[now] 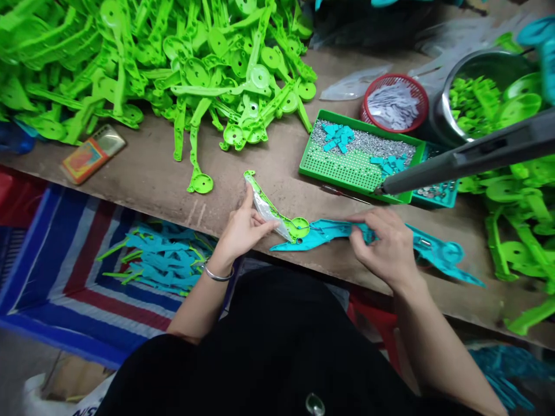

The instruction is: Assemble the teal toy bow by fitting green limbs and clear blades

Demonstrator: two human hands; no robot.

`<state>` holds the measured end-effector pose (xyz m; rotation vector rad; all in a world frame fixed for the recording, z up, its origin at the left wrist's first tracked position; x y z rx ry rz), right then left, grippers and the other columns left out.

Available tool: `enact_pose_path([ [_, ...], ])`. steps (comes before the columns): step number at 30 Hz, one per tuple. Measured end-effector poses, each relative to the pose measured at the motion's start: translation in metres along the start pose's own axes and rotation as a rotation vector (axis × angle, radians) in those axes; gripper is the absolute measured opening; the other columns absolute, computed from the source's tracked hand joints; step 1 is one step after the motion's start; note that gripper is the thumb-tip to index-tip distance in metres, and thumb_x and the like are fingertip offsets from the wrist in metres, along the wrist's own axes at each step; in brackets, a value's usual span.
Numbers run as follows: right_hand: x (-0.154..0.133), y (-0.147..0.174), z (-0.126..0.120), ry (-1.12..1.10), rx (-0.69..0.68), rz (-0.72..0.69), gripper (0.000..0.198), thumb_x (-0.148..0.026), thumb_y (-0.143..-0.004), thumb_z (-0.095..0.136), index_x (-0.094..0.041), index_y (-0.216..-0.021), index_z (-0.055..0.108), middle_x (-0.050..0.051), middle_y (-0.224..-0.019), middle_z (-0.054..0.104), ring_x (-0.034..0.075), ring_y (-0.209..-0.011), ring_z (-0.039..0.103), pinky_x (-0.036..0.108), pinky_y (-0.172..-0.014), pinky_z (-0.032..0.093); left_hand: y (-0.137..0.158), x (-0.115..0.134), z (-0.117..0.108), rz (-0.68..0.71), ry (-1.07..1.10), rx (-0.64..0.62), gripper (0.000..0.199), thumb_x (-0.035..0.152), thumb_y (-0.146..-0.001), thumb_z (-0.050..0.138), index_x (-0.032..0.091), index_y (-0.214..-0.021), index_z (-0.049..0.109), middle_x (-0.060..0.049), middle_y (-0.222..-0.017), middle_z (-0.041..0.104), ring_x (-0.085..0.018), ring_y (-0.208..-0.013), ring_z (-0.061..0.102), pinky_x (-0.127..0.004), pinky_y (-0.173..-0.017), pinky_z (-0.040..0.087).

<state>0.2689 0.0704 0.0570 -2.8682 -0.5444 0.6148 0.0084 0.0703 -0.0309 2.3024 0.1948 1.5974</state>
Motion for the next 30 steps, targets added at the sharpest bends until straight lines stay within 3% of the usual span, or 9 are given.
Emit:
enact_pose_path([
  [2,-0.011,-0.015,0.006,-0.134,-0.045,0.017,0.016,-0.018,-0.088,0.056,-0.019,-0.091,0.072,0.007,-0.086,0.072,0.023,-0.086,0.065,0.038,-0.081,0.051,0.001,0.000,0.000,0.001,-0.023,0.005,0.120,0.040,-0.078,0.080,0.015,-0.160,-0.003,0.003,-0.069,0.071,-0.013,-0.060,0.067,-0.022,-0.060,0.054],
  [6,-0.039,-0.043,0.042,-0.377,-0.293,-0.015,0.020,-0.022,-0.091,0.056,-0.017,-0.097,0.075,0.008,-0.093,0.074,0.022,-0.091,0.067,0.037,-0.087,0.050,0.004,0.002,-0.002,-0.031,-0.090,0.008,0.120,0.043,-0.077,0.079,0.014,-0.160,-0.002,0.002,-0.070,0.072,-0.014,-0.064,0.069,-0.023,-0.063,0.053],
  [10,-0.049,-0.057,0.070,-0.450,-0.478,0.005,0.026,-0.021,-0.092,0.055,-0.017,-0.105,0.076,0.008,-0.099,0.075,0.020,-0.093,0.067,0.034,-0.085,0.050,0.006,0.006,-0.007,-0.021,-0.133,0.007,0.117,0.046,-0.079,0.078,0.014,-0.160,-0.001,0.003,-0.068,0.070,-0.014,-0.059,0.066,-0.023,-0.058,0.051],
  [12,-0.049,-0.059,0.078,-0.494,-0.531,0.022,0.027,-0.020,-0.091,0.054,-0.018,-0.106,0.077,0.008,-0.103,0.076,0.019,-0.093,0.068,0.033,-0.085,0.050,0.007,0.010,-0.013,0.035,-0.164,0.050,0.107,0.044,-0.083,0.074,0.017,-0.161,0.007,0.004,-0.069,0.069,-0.012,-0.055,0.062,-0.022,-0.057,0.050],
  [15,-0.048,-0.060,0.087,-0.588,-0.576,0.064,0.027,-0.021,-0.090,0.055,-0.018,-0.105,0.077,0.007,-0.104,0.077,0.018,-0.093,0.068,0.031,-0.085,0.049,0.008,0.019,-0.020,0.156,-0.225,0.132,0.076,0.038,-0.089,0.068,0.023,-0.155,0.034,0.003,-0.078,0.066,-0.009,-0.058,0.058,-0.022,-0.061,0.051],
  [18,-0.051,-0.064,0.096,-0.649,-0.614,0.130,0.027,-0.024,-0.090,0.055,-0.016,-0.100,0.079,0.005,-0.094,0.078,0.016,-0.081,0.066,0.027,-0.075,0.047,0.008,0.027,-0.023,0.266,-0.295,0.216,0.046,0.034,-0.092,0.063,0.023,-0.137,0.059,-0.001,-0.092,0.060,-0.009,-0.067,0.057,-0.023,-0.066,0.053],
  [22,-0.057,-0.075,0.106,-0.578,-0.627,0.217,0.027,-0.029,-0.086,0.059,-0.014,-0.094,0.080,0.004,-0.078,0.076,0.012,-0.065,0.059,0.025,-0.062,0.040,0.009,0.032,-0.025,0.361,-0.336,0.284,0.041,0.030,-0.092,0.063,0.022,-0.133,0.061,-0.004,-0.105,0.053,-0.011,-0.080,0.060,-0.026,-0.071,0.056],
  [27,-0.060,-0.086,0.112,-0.460,-0.630,0.257,0.021,-0.024,-0.075,0.066,-0.016,-0.086,0.082,0.004,-0.070,0.074,0.012,-0.061,0.058,0.025,-0.059,0.038,0.010,0.030,-0.023,0.400,-0.373,0.244,0.041,0.032,-0.092,0.064,0.021,-0.131,0.062,-0.005,-0.108,0.051,-0.013,-0.086,0.060,-0.031,-0.080,0.058],
  [30,-0.058,-0.088,0.115,-0.401,-0.643,0.287,0.019,-0.022,-0.073,0.066,-0.017,-0.081,0.082,0.004,-0.066,0.072,0.012,-0.061,0.058,0.025,-0.058,0.037,0.012,0.033,-0.023,0.458,-0.442,0.252,0.039,0.031,-0.092,0.064,0.021,-0.130,0.063,-0.009,-0.121,0.049,-0.016,-0.096,0.060,-0.040,-0.092,0.055],
])
Point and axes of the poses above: each hand's wrist, its own y-axis away from the middle knuckle, its own z-axis out of the palm, x = y × z, the point moved 8 cm from there along -y, towards the middle knuckle
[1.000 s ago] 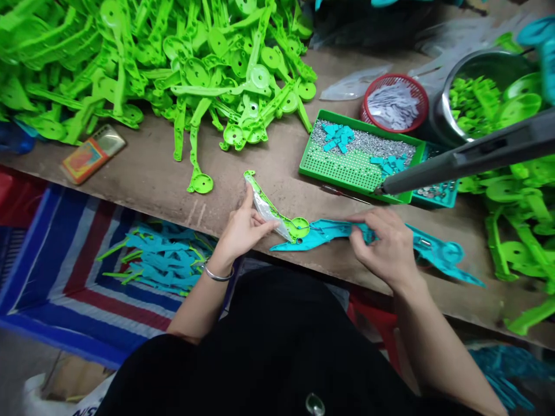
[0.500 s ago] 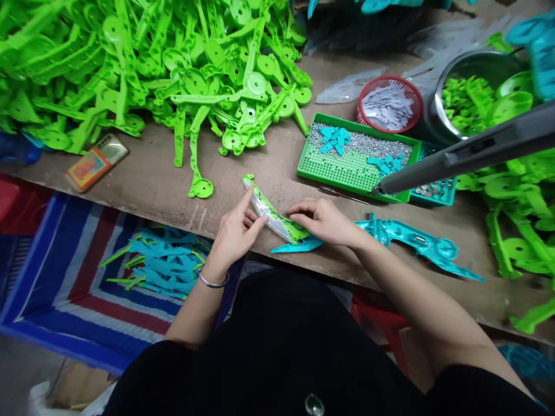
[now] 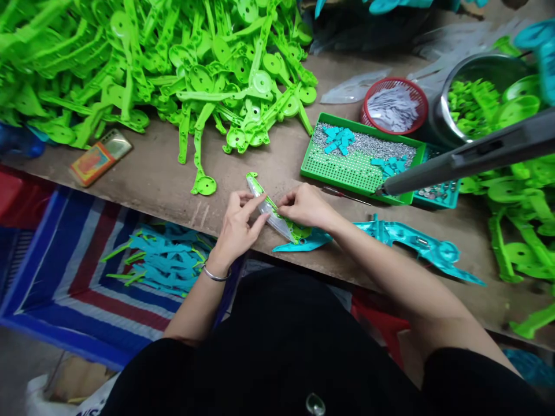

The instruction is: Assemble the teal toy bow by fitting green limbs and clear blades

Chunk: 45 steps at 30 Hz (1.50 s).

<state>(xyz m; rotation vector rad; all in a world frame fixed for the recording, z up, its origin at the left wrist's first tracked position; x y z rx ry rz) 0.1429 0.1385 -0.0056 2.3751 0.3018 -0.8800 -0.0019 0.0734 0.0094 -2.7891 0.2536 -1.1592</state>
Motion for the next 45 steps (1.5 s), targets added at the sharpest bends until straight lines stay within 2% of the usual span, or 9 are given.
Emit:
enact_pose_path([
  [5,-0.002,-0.006,0.000,0.050,-0.007,0.020,0.016,-0.022,-0.070,0.066,-0.017,-0.076,0.080,0.003,-0.063,0.069,0.012,-0.060,0.058,0.025,-0.057,0.036,-0.003,0.007,0.001,0.127,-0.071,-0.026,0.031,0.030,-0.093,0.062,0.022,-0.123,0.066,-0.012,-0.132,0.050,-0.024,-0.115,0.054,-0.047,-0.103,0.048],
  [10,-0.004,-0.012,0.003,0.095,-0.059,0.064,0.014,-0.022,-0.068,0.068,-0.017,-0.075,0.079,0.006,-0.067,0.071,0.016,-0.067,0.063,0.025,-0.058,0.038,-0.003,0.004,0.005,0.148,-0.062,-0.058,0.033,0.035,-0.093,0.063,0.023,-0.124,0.065,-0.012,-0.135,0.050,-0.026,-0.120,0.052,-0.049,-0.105,0.046],
  [15,-0.008,-0.016,0.003,0.133,-0.054,0.074,0.012,-0.023,-0.067,0.070,-0.017,-0.073,0.078,0.008,-0.066,0.070,0.018,-0.068,0.064,0.026,-0.057,0.038,-0.002,0.002,0.008,0.160,-0.061,-0.056,0.040,0.037,-0.090,0.066,0.021,-0.127,0.062,-0.013,-0.135,0.050,-0.029,-0.129,0.049,-0.051,-0.107,0.043],
  [19,-0.008,-0.014,0.002,0.127,-0.077,0.043,0.012,-0.020,-0.067,0.068,-0.017,-0.074,0.077,0.005,-0.066,0.070,0.016,-0.067,0.063,0.025,-0.057,0.038,-0.002,0.003,0.008,0.177,-0.064,-0.046,0.041,0.037,-0.091,0.066,0.020,-0.128,0.061,-0.014,-0.135,0.051,-0.028,-0.129,0.050,-0.050,-0.107,0.043],
  [23,-0.002,-0.010,-0.001,0.028,-0.145,0.010,0.014,-0.024,-0.069,0.069,-0.016,-0.077,0.079,0.002,-0.065,0.069,0.012,-0.061,0.059,0.022,-0.055,0.038,-0.001,0.001,0.008,0.149,-0.038,-0.057,0.043,0.038,-0.090,0.066,0.022,-0.130,0.060,-0.014,-0.137,0.050,-0.029,-0.130,0.049,-0.050,-0.108,0.043],
  [27,0.006,-0.007,-0.003,-0.058,-0.162,0.033,0.018,-0.022,-0.077,0.064,-0.014,-0.081,0.080,0.004,-0.067,0.071,0.011,-0.058,0.057,0.023,-0.055,0.041,-0.001,0.002,0.008,0.144,-0.037,-0.050,0.042,0.038,-0.091,0.065,0.023,-0.130,0.060,-0.013,-0.136,0.050,-0.028,-0.131,0.049,-0.050,-0.109,0.043],
  [35,0.000,-0.007,0.000,-0.021,-0.146,0.027,0.017,-0.020,-0.076,0.064,-0.014,-0.077,0.080,0.000,-0.060,0.063,0.008,-0.056,0.051,0.022,-0.054,0.035,0.000,0.003,0.006,0.175,-0.020,-0.021,0.042,0.037,-0.091,0.067,0.021,-0.129,0.061,-0.014,-0.135,0.050,-0.028,-0.131,0.049,-0.049,-0.109,0.043],
  [41,-0.006,-0.009,0.000,0.114,-0.085,0.037,0.016,-0.026,-0.071,0.066,-0.016,-0.071,0.078,0.002,-0.056,0.063,0.012,-0.058,0.056,0.024,-0.054,0.034,0.000,0.003,0.008,0.175,-0.011,-0.022,0.042,0.039,-0.090,0.067,0.021,-0.128,0.061,-0.013,-0.135,0.051,-0.028,-0.130,0.050,-0.050,-0.109,0.043],
  [45,-0.007,-0.010,0.000,0.121,-0.080,-0.005,0.017,-0.026,-0.072,0.065,-0.016,-0.072,0.078,0.004,-0.061,0.068,0.013,-0.060,0.059,0.025,-0.054,0.034,0.002,0.006,0.006,0.178,-0.002,-0.019,0.043,0.038,-0.090,0.068,0.020,-0.128,0.060,-0.014,-0.137,0.050,-0.027,-0.129,0.050,-0.048,-0.108,0.044],
])
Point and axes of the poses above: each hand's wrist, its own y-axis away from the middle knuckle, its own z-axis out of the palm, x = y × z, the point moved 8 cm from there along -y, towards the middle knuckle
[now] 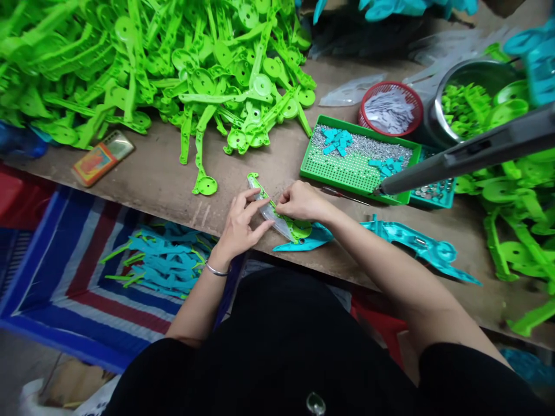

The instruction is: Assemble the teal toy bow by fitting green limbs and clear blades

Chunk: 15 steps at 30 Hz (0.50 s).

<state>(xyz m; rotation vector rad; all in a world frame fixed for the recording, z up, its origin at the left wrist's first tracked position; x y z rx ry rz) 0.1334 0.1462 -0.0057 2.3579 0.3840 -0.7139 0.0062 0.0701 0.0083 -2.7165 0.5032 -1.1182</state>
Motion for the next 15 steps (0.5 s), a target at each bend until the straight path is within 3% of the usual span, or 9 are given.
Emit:
enact_pose_path([
  [4,0.006,0.001,0.001,-0.052,-0.031,-0.041,0.017,-0.023,-0.074,0.063,-0.016,-0.074,0.079,0.004,-0.066,0.071,0.013,-0.062,0.060,0.023,-0.055,0.038,-0.005,-0.014,-0.022,-0.113,-0.035,0.111,0.030,0.036,-0.095,0.059,0.019,-0.120,0.062,-0.012,-0.124,0.059,-0.023,-0.114,0.060,-0.042,-0.100,0.050],
  [6,0.010,0.003,0.001,-0.104,-0.030,-0.053,0.018,-0.023,-0.075,0.063,-0.016,-0.076,0.079,0.005,-0.069,0.073,0.013,-0.063,0.062,0.023,-0.056,0.040,-0.008,-0.035,-0.048,-0.276,-0.179,0.257,0.026,0.033,-0.095,0.056,0.019,-0.116,0.061,-0.012,-0.116,0.062,-0.026,-0.112,0.059,-0.044,-0.101,0.048],
  [8,0.013,0.005,0.000,-0.160,-0.018,-0.060,0.019,-0.024,-0.076,0.063,-0.015,-0.079,0.079,0.006,-0.072,0.074,0.014,-0.064,0.064,0.023,-0.058,0.043,-0.010,-0.059,-0.071,-0.476,-0.348,0.360,0.037,0.035,-0.090,0.062,0.017,-0.122,0.058,-0.016,-0.124,0.059,-0.034,-0.122,0.053,-0.051,-0.109,0.041],
  [11,0.015,0.010,-0.004,-0.212,0.028,-0.073,0.020,-0.024,-0.078,0.062,-0.014,-0.085,0.079,0.007,-0.075,0.075,0.015,-0.066,0.065,0.024,-0.061,0.045,-0.017,-0.092,-0.083,-0.659,-0.417,0.319,0.061,0.038,-0.082,0.070,0.013,-0.133,0.049,-0.023,-0.136,0.051,-0.043,-0.134,0.043,-0.060,-0.115,0.032],
  [15,0.018,0.021,-0.020,-0.205,0.125,-0.072,0.022,-0.026,-0.080,0.060,-0.014,-0.085,0.078,0.005,-0.071,0.072,0.013,-0.062,0.061,0.024,-0.061,0.044,-0.016,-0.104,-0.084,-0.688,-0.346,0.242,0.063,0.030,-0.081,0.064,0.010,-0.137,0.045,-0.024,-0.137,0.052,-0.041,-0.135,0.046,-0.056,-0.116,0.033],
])
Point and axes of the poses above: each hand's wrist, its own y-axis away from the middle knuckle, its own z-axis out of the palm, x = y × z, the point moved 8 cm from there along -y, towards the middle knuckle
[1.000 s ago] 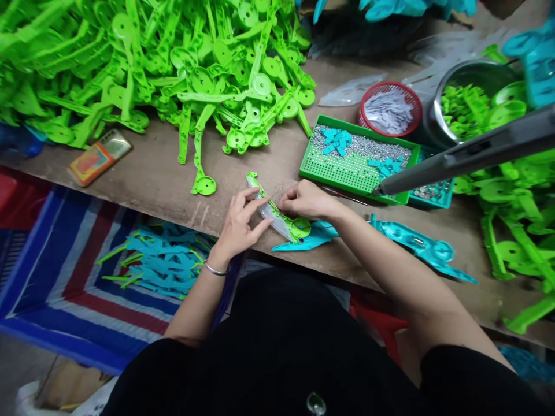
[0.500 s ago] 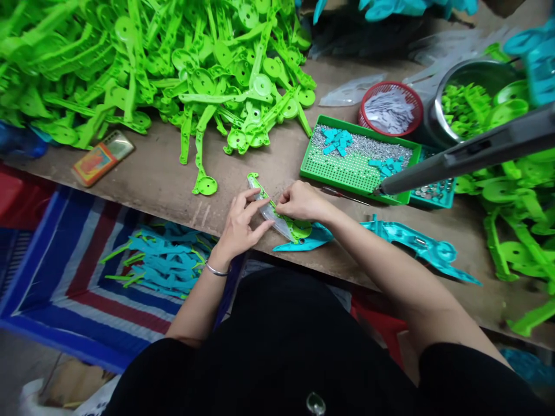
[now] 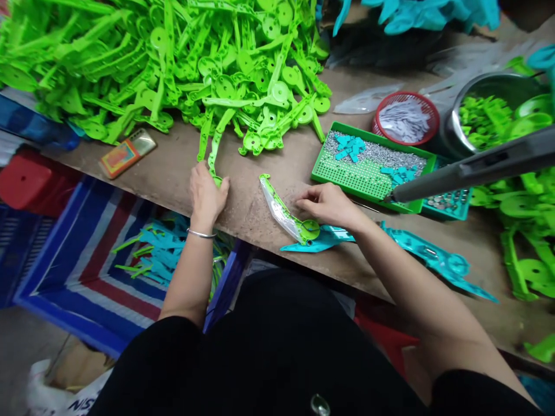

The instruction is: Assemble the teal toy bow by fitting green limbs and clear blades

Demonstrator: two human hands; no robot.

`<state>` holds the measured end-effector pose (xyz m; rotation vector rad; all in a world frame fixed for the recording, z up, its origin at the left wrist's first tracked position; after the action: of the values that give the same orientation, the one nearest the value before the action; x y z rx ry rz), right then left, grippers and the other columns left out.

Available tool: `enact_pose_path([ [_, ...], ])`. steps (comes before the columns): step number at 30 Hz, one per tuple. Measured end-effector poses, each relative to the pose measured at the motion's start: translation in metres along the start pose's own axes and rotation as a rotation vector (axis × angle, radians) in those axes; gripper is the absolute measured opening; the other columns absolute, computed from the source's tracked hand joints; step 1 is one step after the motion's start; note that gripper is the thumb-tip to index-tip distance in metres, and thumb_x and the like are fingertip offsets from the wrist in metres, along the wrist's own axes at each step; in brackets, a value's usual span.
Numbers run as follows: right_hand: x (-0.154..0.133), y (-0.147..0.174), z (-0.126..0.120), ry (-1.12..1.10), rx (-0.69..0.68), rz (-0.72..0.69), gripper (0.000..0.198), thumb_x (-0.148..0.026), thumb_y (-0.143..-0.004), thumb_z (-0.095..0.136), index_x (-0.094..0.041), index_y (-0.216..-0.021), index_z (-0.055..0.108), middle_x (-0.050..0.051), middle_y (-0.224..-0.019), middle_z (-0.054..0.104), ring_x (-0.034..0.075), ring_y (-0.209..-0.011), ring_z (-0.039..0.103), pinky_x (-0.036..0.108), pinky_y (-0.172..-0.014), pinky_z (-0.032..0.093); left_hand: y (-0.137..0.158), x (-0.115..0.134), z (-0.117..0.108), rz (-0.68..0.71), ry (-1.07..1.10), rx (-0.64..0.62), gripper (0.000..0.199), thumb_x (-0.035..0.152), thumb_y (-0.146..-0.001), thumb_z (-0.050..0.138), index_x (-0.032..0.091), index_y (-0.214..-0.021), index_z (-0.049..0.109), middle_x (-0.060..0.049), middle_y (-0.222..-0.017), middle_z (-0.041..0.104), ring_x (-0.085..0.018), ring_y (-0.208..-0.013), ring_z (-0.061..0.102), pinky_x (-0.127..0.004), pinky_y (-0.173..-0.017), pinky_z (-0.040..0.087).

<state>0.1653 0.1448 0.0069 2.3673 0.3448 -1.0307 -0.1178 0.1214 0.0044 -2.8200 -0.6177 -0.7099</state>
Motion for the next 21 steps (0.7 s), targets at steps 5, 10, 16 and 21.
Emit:
enact_pose_path([
  [5,0.004,0.010,-0.021,0.018,0.079,-0.025,0.028,-0.034,-0.080,0.059,-0.014,-0.084,0.078,0.000,-0.060,0.064,0.011,-0.056,0.051,0.025,-0.058,0.038,0.033,-0.015,-0.011,-0.048,0.000,-0.058,0.071,0.034,-0.079,0.065,0.008,-0.141,0.043,-0.022,-0.131,0.059,-0.038,-0.125,0.056,-0.053,-0.110,0.042],
  [10,0.006,0.009,-0.020,-0.038,0.085,-0.043,0.029,-0.036,-0.080,0.059,-0.013,-0.084,0.077,0.002,-0.067,0.067,0.012,-0.060,0.054,0.026,-0.061,0.038,0.056,-0.022,-0.015,0.004,0.038,-0.009,0.066,0.035,-0.077,0.067,0.014,-0.137,0.047,-0.017,-0.125,0.061,-0.034,-0.119,0.059,-0.050,-0.106,0.045],
  [16,-0.005,0.014,-0.022,0.018,0.109,-0.092,0.027,-0.033,-0.081,0.058,-0.014,-0.084,0.077,0.001,-0.064,0.065,0.011,-0.058,0.050,0.027,-0.062,0.037,0.033,-0.028,-0.019,0.059,0.008,0.080,0.049,0.035,-0.079,0.070,0.018,-0.123,0.058,-0.017,-0.121,0.057,-0.039,-0.125,0.051,-0.061,-0.110,0.038],
  [21,-0.013,0.023,-0.022,0.041,0.123,-0.100,0.027,-0.032,-0.083,0.058,-0.014,-0.086,0.077,0.001,-0.064,0.065,0.011,-0.058,0.052,0.026,-0.062,0.037,-0.010,0.017,-0.013,0.262,0.157,0.154,0.028,0.037,-0.089,0.064,0.021,-0.111,0.059,-0.015,-0.118,0.057,-0.035,-0.118,0.055,-0.058,-0.107,0.041],
])
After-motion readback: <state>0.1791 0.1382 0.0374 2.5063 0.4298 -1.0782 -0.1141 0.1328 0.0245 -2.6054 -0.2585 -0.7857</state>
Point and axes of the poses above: each hand's wrist, its own y-axis away from the middle knuckle, its own z-axis out of the palm, x = y × z, the point moved 8 cm from there along -y, towards the middle knuckle
